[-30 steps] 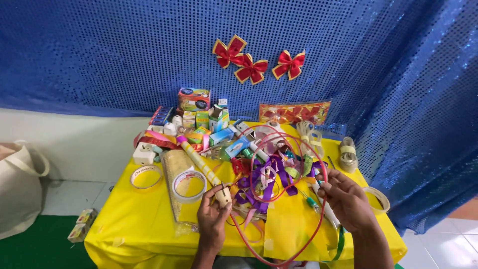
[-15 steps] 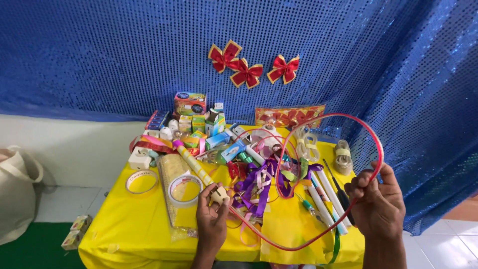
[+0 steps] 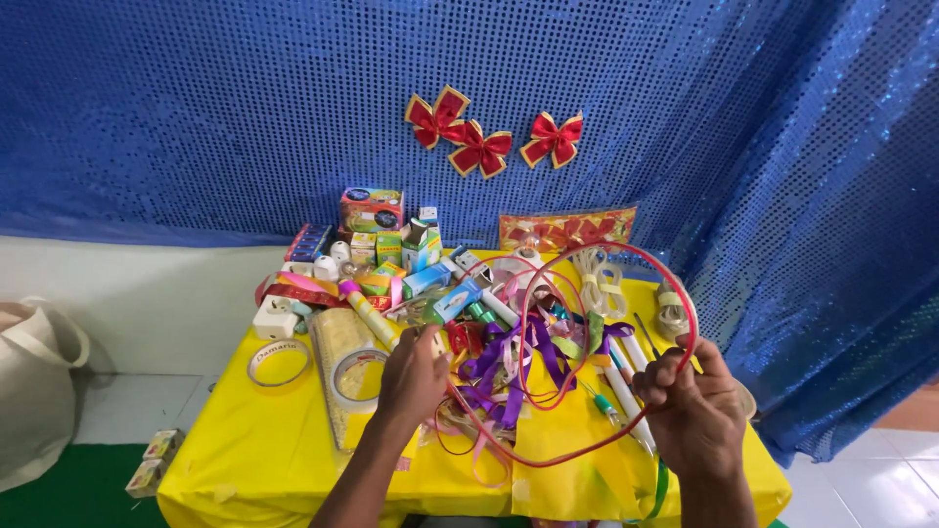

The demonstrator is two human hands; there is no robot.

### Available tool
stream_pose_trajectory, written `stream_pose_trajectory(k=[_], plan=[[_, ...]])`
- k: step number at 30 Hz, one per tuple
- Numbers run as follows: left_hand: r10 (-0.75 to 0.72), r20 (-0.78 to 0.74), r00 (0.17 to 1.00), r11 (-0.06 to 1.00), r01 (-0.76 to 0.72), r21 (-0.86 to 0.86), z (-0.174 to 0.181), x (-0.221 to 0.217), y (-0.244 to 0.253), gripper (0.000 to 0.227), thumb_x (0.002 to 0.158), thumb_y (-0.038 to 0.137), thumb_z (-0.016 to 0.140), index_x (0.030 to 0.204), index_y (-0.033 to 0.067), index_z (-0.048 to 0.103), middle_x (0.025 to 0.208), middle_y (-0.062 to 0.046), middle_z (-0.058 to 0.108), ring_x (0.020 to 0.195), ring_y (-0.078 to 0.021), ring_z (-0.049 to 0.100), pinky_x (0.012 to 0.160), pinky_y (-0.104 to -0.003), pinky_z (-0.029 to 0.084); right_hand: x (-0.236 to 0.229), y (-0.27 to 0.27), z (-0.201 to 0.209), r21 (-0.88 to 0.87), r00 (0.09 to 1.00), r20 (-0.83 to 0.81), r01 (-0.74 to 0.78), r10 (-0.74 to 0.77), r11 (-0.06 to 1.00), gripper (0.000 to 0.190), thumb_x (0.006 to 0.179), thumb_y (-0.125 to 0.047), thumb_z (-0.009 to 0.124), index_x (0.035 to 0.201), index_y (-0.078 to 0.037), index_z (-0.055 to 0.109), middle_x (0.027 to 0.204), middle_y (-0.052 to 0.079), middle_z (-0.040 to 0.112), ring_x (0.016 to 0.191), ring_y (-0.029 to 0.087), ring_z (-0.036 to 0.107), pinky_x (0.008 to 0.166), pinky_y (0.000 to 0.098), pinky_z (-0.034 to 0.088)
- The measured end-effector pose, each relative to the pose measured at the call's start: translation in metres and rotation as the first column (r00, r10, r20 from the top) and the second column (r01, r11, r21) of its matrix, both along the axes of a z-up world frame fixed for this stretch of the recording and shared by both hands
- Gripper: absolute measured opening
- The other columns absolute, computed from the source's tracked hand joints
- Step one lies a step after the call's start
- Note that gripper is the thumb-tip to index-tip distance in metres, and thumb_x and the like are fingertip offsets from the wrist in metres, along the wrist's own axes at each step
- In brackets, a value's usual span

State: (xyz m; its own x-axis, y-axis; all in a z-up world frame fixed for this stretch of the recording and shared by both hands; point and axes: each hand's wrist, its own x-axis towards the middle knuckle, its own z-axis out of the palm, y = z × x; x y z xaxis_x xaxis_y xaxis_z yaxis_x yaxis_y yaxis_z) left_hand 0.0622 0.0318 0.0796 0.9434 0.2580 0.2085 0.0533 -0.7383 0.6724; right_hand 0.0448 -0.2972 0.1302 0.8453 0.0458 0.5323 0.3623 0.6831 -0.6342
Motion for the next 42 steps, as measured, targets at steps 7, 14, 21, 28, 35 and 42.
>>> stream_pose_trajectory(k=[7, 14, 21, 28, 35, 42], plan=[[-0.093, 0.093, 0.991, 0.994, 0.088, 0.06, -0.013, 0.018, 0.004, 0.053, 0.09, 0.009, 0.074, 0.141, 0.0072, 0.059, 0.141, -0.018, 0.053, 0.115, -0.0346, 0.067, 0.088, -0.045, 0.063, 0.008, -0.003, -0.027, 0.036, 0.999, 0.03, -0.038, 0.037, 0.999, 0.029, 0.1, 0.0, 0.056, 0.128, -0.004, 0.06, 0.085, 0.016, 0.063, 0.071, 0.021, 0.054, 0.066, 0.0338, 0.042], [-0.053, 0.292, 0.955, 0.994, 0.08, -0.079, -0.023, 0.012, 0.006, 0.044, 0.084, 0.007, 0.079, 0.126, 0.0074, 0.064, 0.133, -0.013, 0.059, 0.121, -0.0322, 0.063, 0.093, -0.044, 0.06, 0.002, -0.002, -0.034, 0.007, 0.995, -0.097, 0.029, -0.029, 1.0, 0.027, 0.101, 0.001, 0.053, 0.127, -0.002, 0.06, 0.081, 0.014, 0.064, 0.064, 0.021, 0.057, 0.064, 0.0355, 0.045], [0.126, 0.196, 0.973, 0.795, 0.019, -0.607, -0.001, -0.016, -0.008, 0.054, 0.082, 0.009, 0.081, 0.13, 0.0133, 0.058, 0.128, -0.012, 0.073, 0.11, -0.0228, 0.074, 0.092, -0.034, 0.064, -0.006, 0.0, -0.048, -0.004, 0.993, -0.089, 0.077, -0.077, 0.997, 0.032, 0.099, 0.001, 0.056, 0.131, 0.003, 0.059, 0.083, 0.015, 0.062, 0.067, 0.021, 0.055, 0.061, 0.0318, 0.046], [0.17, 0.372, 0.913, 0.705, 0.151, -0.693, 0.004, -0.025, -0.015, 0.042, 0.083, 0.008, 0.079, 0.121, 0.012, 0.062, 0.128, -0.014, 0.073, 0.111, -0.0269, 0.076, 0.089, -0.04, 0.068, -0.006, -0.007, -0.059, 0.022, 0.975, -0.181, 0.136, -0.13, 0.99, 0.034, 0.097, 0.002, 0.056, 0.131, 0.002, 0.058, 0.087, 0.013, 0.06, 0.075, 0.019, 0.059, 0.062, 0.0304, 0.046], [0.147, 0.51, 0.848, 0.689, 0.282, -0.668, 0.0, -0.023, -0.023, 0.044, 0.084, 0.008, 0.079, 0.123, 0.0095, 0.059, 0.128, -0.018, 0.071, 0.113, -0.0272, 0.074, 0.095, -0.037, 0.065, 0.0, -0.012, -0.073, 0.03, 0.945, -0.249, 0.225, -0.211, 0.974, 0.035, 0.096, -0.002, 0.058, 0.131, -0.001, 0.06, 0.088, 0.012, 0.061, 0.077, 0.018, 0.059, 0.064, 0.0294, 0.045], [0.156, 0.571, 0.806, 0.672, 0.337, -0.659, -0.011, -0.021, -0.028, 0.044, 0.085, 0.01, 0.079, 0.122, 0.0063, 0.057, 0.132, -0.022, 0.067, 0.113, -0.0316, 0.075, 0.096, -0.039, 0.066, 0.005, -0.019, -0.091, 0.062, 0.964, -0.184, 0.204, -0.19, 0.977, 0.037, 0.095, -0.001, 0.058, 0.132, 0.003, 0.061, 0.09, 0.013, 0.062, 0.08, 0.019, 0.061, 0.063, 0.0269, 0.048]])
